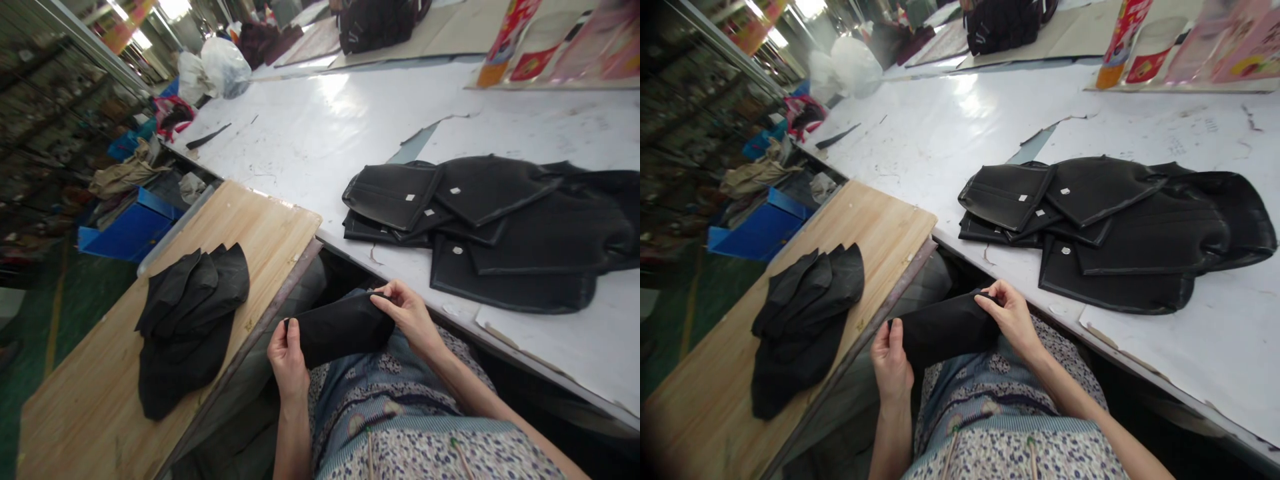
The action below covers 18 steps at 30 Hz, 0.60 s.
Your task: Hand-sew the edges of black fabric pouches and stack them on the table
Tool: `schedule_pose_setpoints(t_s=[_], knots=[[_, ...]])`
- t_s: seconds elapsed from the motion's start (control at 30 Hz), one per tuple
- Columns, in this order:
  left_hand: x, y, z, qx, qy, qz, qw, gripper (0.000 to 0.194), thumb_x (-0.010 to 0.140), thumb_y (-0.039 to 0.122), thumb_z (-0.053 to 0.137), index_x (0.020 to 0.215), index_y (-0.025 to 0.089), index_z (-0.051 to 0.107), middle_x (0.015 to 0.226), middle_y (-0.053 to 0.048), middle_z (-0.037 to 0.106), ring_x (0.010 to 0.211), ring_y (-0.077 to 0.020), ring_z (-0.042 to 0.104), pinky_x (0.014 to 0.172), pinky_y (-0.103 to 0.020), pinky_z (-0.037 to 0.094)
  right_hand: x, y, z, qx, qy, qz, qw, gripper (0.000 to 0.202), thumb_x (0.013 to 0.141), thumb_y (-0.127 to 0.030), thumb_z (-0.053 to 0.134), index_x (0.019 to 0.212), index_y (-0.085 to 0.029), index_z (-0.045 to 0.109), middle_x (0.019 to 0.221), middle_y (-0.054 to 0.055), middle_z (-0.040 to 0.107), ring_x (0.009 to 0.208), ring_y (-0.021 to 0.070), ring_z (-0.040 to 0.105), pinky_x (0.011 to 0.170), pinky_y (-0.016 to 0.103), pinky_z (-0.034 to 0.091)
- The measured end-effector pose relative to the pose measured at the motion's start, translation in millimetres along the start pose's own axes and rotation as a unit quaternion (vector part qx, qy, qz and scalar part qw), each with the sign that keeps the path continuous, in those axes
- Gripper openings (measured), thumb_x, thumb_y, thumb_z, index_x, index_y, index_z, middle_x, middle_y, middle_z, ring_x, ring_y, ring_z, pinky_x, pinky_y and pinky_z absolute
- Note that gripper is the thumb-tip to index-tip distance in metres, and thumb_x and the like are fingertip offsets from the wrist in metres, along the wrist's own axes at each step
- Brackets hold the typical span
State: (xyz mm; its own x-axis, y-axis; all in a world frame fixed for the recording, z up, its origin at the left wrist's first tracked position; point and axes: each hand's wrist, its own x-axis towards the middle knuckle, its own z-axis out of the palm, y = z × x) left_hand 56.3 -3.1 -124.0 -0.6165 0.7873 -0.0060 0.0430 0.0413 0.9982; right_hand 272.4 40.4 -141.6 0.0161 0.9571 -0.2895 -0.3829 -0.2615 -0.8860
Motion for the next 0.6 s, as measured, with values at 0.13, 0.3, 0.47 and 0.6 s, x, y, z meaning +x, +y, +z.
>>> schedule_pose_setpoints(t_s=[0.13,0.3,0.47,0.6], knots=[[0.3,0.3,-0.3,-0.001,0.005,-0.004,1.0,0.031,0.083,0.046,0.073,0.07,0.019,0.063,0.067,0.002,0.062,0.078,-0.0158,0.064,0.092,-0.029,0.05,-1.4,-7.1,-2.2,0.01,-0.017,0.023,1.0,0.041,0.071,-0.048,0.085,0.071,-0.022,0.054,0.092,0.004,0.073,0.086,0.0217,0.064,0.074,0.03,0.047],[-0.1,-2.5,-3.1,-0.004,0.006,-0.006,1.0,0.033,0.084,0.045,0.073,0.067,0.019,0.061,0.063,0.003,0.059,0.08,-0.0173,0.064,0.096,-0.033,0.049,-1.1,-6.7,-6.2,-0.012,-0.021,0.006,1.0,0.039,0.074,-0.05,0.083,0.07,-0.021,0.057,0.093,0.006,0.074,0.093,0.0237,0.065,0.08,0.032,0.047],[-1.5,-3.2,-2.6,-0.029,0.009,-0.019,0.999,0.031,0.083,0.043,0.075,0.069,0.019,0.062,0.065,0.003,0.059,0.083,-0.0162,0.064,0.094,-0.03,0.05,-1.9,-5.1,-4.1,-0.003,0.001,-0.001,1.0,0.039,0.071,-0.049,0.085,0.067,-0.021,0.058,0.092,0.006,0.074,0.089,0.0234,0.066,0.079,0.034,0.049],[-2.7,-2.9,-2.4,-0.04,0.015,-0.031,0.999,0.03,0.082,0.044,0.076,0.072,0.018,0.063,0.066,0.003,0.06,0.082,-0.0164,0.064,0.089,-0.03,0.052,-3.4,-7.1,-2.6,0.013,0.007,0.004,1.0,0.039,0.069,-0.047,0.086,0.066,-0.02,0.058,0.09,0.006,0.073,0.084,0.0217,0.065,0.076,0.033,0.048]])
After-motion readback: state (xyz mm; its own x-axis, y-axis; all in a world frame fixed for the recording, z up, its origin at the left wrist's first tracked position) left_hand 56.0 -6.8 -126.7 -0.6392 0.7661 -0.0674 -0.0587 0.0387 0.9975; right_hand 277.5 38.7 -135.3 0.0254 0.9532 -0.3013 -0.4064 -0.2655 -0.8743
